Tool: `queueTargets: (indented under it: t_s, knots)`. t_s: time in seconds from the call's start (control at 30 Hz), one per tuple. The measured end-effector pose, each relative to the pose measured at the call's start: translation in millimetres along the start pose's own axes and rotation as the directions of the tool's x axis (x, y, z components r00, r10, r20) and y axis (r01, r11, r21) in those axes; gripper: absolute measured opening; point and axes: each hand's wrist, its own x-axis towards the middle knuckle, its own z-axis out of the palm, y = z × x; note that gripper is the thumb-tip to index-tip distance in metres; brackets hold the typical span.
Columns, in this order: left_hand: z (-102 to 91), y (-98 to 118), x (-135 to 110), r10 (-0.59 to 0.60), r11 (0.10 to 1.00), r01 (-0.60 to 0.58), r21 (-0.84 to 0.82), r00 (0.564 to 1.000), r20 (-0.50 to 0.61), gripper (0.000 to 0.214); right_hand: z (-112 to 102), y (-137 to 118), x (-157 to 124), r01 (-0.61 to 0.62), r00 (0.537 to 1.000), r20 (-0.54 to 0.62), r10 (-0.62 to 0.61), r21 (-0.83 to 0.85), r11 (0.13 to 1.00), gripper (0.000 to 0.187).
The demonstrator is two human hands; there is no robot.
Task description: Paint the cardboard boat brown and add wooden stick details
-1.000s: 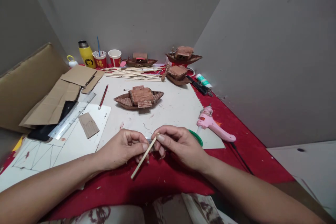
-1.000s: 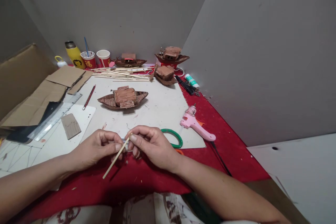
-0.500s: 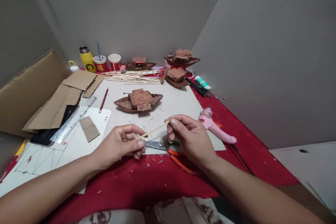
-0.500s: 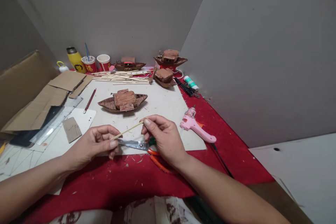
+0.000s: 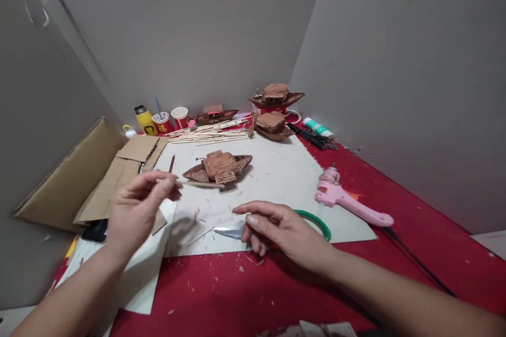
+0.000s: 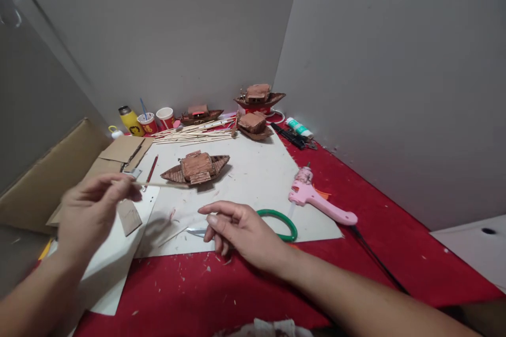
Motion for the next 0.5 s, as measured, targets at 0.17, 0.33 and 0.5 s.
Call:
queueTargets:
  t_s: [0.17, 0.33, 0.5]
  knots:
    - [-6.2, 2, 26, 0.246, 0.941, -0.232, 0.247, 0.969, -0.025, 0.013, -2, -1, 0, 0.004, 1.000, -0.018, -0.004, -0.048, 0.999, 0.048]
    - [10.0, -31, 47, 0.201, 0.890, -0.268, 0.369, 0.957, 0.210, 0.018, -4, -1, 2, 0.001, 1.000, -0.029, -0.004, -0.100, 0.995, 0.047]
    - [20.4, -51, 64, 0.286, 0.749, -0.435, 0.500, 0.893, 0.349, 0.012, -6, 1, 2, -0.038, 0.999, -0.029, 0.035, -0.117, 0.992, 0.048]
